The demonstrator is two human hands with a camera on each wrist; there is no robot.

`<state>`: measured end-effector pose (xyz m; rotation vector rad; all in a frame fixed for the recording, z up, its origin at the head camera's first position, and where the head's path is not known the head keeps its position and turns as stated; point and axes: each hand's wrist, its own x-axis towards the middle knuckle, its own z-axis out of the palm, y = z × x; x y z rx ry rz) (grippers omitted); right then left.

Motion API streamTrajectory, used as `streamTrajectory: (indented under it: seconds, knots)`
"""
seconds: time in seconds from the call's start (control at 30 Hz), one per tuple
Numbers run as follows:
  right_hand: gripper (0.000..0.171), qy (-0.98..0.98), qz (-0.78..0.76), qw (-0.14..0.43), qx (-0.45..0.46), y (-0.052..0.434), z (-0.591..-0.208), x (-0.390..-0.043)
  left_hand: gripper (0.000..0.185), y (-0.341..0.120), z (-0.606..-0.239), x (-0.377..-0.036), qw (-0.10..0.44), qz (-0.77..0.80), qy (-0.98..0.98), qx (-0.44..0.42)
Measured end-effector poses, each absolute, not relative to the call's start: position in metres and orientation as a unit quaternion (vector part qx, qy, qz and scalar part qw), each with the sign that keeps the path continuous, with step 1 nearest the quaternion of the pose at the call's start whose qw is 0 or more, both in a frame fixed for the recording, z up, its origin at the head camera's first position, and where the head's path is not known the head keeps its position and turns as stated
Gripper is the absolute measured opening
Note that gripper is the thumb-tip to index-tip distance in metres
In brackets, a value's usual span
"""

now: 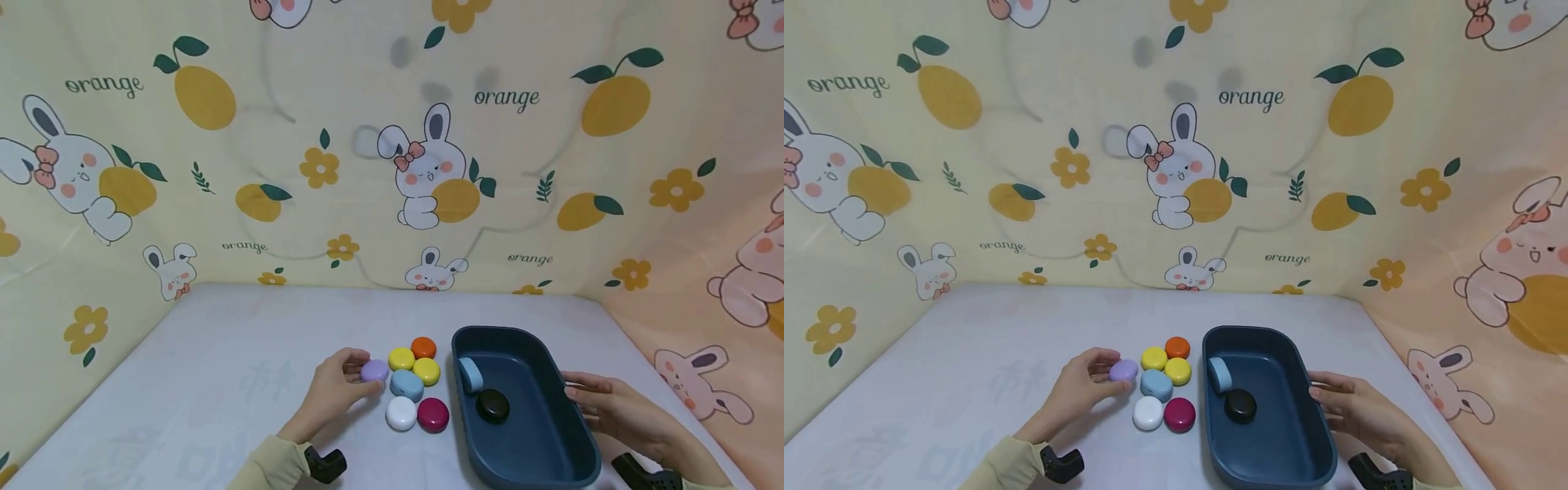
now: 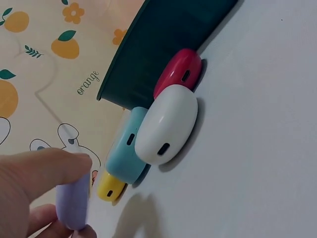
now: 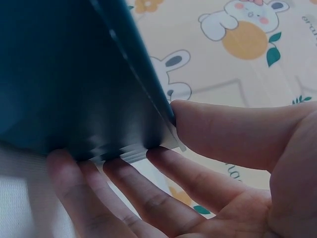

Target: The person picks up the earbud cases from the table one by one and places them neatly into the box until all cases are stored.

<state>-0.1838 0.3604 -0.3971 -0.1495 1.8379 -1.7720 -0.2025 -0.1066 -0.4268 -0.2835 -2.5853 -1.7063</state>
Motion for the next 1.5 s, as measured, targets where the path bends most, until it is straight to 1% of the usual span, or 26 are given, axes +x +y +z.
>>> streamTrajectory:
  seconds: [0.33,0.53,0.7,1.07,1.5]
  knots:
    - [0.069,0.706,-0.651,0.274,-0.052,0.358,-0.396,-0.182,0.054,-0.101,-0.423,-0.202,0.022,-0.552,-0.829,-0.090]
    - [0.067,0.702,-0.654,0.276,-0.057,0.358,-0.396,-0.183,0.050,-0.090,-0.410,-0.203,0.030,-0.551,-0.826,-0.116]
    - [0.069,0.706,-0.652,0.271,-0.052,0.357,-0.394,-0.183,0.047,-0.078,-0.399,-0.205,0.028,-0.553,-0.821,-0.140]
    - [0.067,0.694,-0.662,0.275,-0.062,0.357,-0.395,-0.180,0.046,-0.044,-0.378,-0.205,0.019,-0.569,-0.801,-0.187]
    - [0.069,0.713,-0.646,0.271,-0.039,0.356,-0.393,-0.182,0.046,-0.005,-0.369,-0.213,0.020,-0.574,-0.782,-0.241]
